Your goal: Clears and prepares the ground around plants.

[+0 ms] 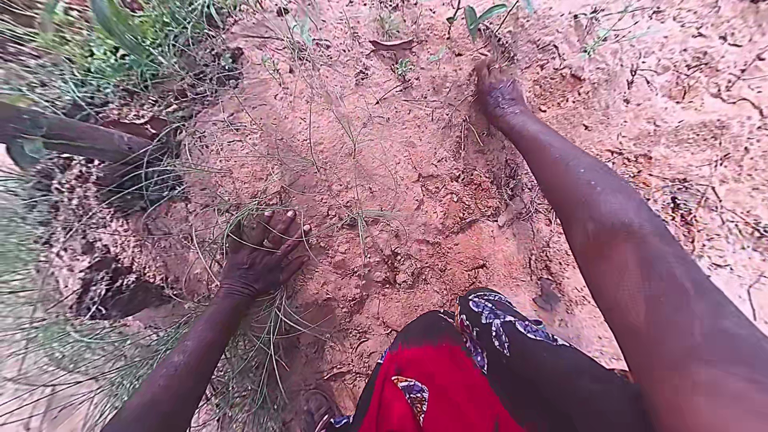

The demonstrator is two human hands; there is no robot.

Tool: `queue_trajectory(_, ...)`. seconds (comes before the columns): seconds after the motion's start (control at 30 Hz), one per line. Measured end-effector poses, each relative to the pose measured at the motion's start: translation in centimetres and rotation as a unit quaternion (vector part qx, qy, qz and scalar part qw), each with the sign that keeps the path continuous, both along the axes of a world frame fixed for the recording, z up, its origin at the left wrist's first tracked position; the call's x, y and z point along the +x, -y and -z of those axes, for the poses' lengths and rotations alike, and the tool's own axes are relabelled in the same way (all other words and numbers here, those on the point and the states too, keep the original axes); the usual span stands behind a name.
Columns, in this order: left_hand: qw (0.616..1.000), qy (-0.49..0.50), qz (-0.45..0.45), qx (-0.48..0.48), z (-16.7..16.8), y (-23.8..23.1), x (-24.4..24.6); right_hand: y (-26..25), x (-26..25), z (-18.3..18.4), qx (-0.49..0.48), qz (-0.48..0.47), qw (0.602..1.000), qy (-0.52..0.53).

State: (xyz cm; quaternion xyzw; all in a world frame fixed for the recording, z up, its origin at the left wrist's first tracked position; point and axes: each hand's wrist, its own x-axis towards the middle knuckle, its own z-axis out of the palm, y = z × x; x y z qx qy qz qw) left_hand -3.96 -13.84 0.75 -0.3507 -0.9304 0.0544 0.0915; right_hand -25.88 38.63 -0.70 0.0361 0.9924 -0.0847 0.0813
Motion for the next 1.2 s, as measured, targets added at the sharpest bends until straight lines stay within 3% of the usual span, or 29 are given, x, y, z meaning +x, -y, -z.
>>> queue_trajectory(0.23, 1.0, -0.007, 0.004, -0.003, 0.0, 0.0, 0.0, 0.0, -0.5, -1.0, 0.046, 0.072, 0.994, 0.067)
queue_trajectory(0.5, 1.0, -0.013, 0.009, -0.001, 0.0, 0.0, -0.1, 0.9, -1.1, -2.8, 0.094, 0.014, 0.987, 0.128)
queue_trajectory(0.77, 1.0, -0.012, 0.01, -0.009, 0.0, 0.0, -0.2, -0.8, 0.4, -3.0, 0.016, -0.015, 0.993, 0.115)
queue_trajectory(1.2, 1.0, -0.003, 0.012, -0.01, -0.2, -0.2, -0.2, -7.2, 13.7, -0.4, 0.056, -0.165, 0.965, 0.197)
